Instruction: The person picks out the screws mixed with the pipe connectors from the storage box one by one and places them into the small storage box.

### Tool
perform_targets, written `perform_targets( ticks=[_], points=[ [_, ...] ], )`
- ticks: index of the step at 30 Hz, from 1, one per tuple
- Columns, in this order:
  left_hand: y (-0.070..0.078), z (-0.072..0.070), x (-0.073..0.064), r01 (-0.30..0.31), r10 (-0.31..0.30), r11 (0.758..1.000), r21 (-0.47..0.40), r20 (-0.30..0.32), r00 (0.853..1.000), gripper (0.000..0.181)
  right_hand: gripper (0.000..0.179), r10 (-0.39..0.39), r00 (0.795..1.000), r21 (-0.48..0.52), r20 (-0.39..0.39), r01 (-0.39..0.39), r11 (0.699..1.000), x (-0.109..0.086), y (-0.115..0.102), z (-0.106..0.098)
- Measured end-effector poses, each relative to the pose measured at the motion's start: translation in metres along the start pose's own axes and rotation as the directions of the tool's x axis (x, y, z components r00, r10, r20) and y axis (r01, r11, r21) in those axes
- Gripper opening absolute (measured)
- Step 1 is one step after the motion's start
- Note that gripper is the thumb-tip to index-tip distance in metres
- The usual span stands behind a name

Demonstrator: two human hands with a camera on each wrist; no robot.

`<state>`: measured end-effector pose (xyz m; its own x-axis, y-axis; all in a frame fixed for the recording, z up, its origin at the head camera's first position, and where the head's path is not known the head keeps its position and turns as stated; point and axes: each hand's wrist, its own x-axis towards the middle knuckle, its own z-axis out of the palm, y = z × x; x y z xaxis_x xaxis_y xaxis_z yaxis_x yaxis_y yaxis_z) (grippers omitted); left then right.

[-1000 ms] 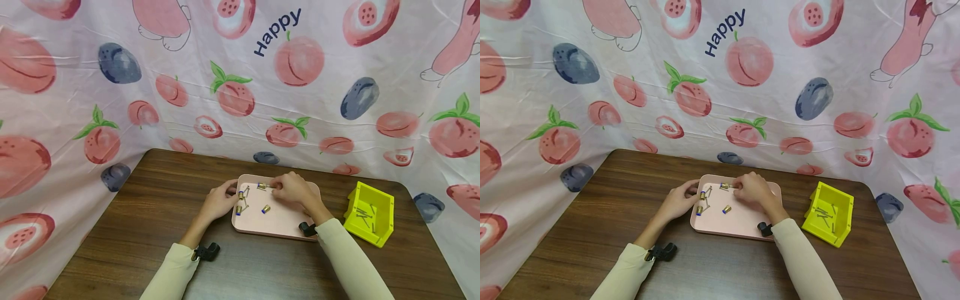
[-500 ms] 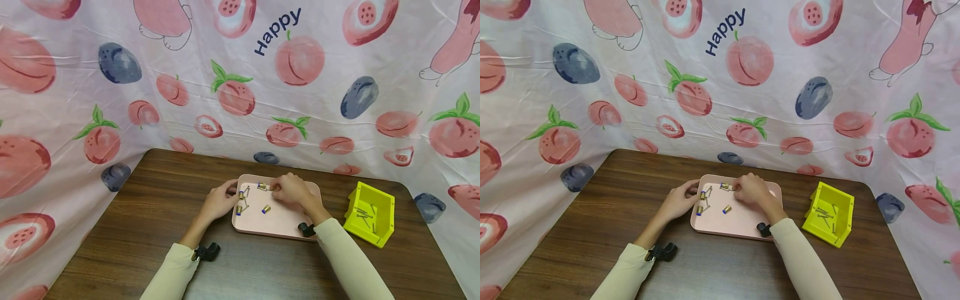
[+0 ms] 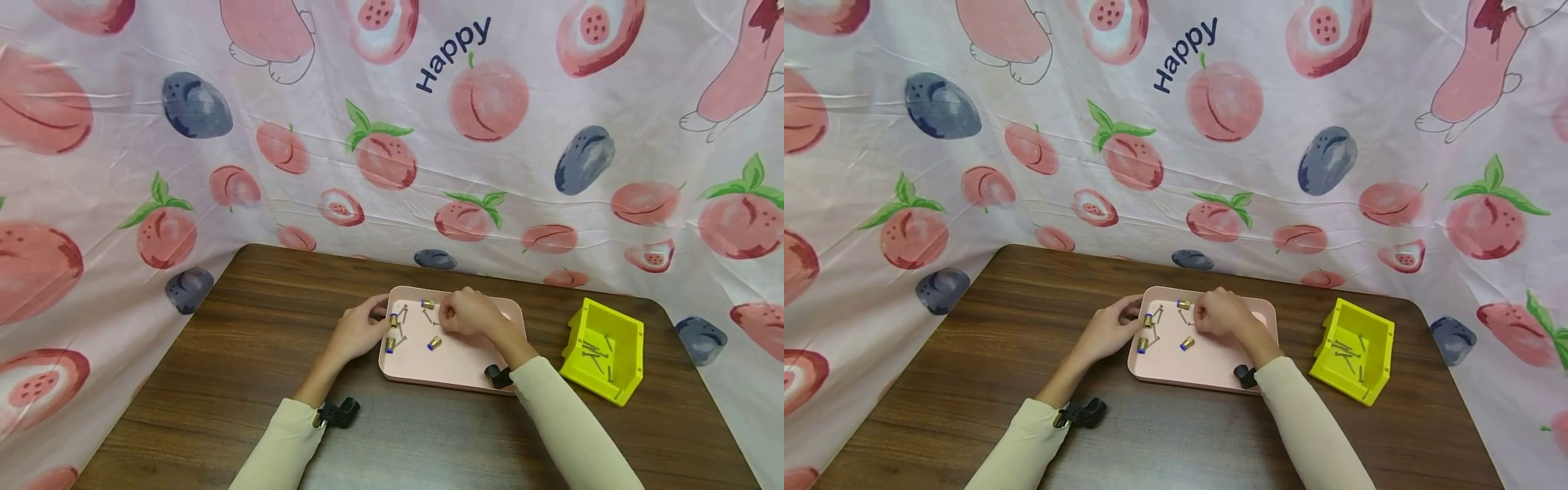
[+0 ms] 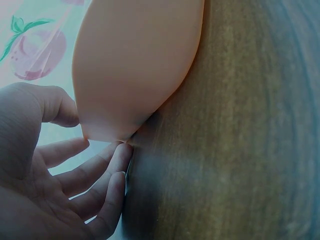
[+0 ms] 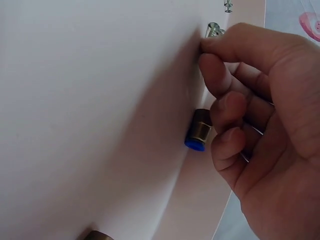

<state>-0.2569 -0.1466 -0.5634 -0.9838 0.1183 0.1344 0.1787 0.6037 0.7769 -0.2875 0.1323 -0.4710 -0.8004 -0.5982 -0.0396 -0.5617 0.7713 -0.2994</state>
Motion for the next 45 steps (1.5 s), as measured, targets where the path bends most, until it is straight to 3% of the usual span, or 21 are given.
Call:
perform_targets(
  ticks=[6,12,19,38,45],
  points=[
    [0.001,0.0,0.0,0.007,-0.007,1.0,0.001,-0.002,1.0,0.057,0.017,-0.021,0.998,0.037,0.059,0.019,0.999,-0.004,-0.003,-0.004],
    [0.001,0.0,0.0,0.002,-0.002,1.0,0.002,-0.001,1.0,0.057,0.017,-0.047,0.997,0.073,0.054,0.043,0.996,-0.009,-0.001,-0.006],
    [0.0,0.001,0.0,0.002,-0.002,1.0,0.002,-0.003,1.0,0.058,0.015,-0.095,0.995,0.097,-0.008,0.095,0.991,-0.015,0.006,-0.009],
    [-0.005,0.004,0.002,0.007,-0.007,1.0,-0.008,-0.015,1.0,0.055,0.011,-0.081,0.988,0.178,-0.128,0.103,0.979,-0.038,0.024,-0.016],
    [-0.006,0.005,0.001,-0.021,0.021,1.0,-0.002,-0.025,0.999,0.056,0.012,-0.07,0.983,0.217,-0.17,0.106,0.97,-0.045,0.028,-0.019]
  ],
)
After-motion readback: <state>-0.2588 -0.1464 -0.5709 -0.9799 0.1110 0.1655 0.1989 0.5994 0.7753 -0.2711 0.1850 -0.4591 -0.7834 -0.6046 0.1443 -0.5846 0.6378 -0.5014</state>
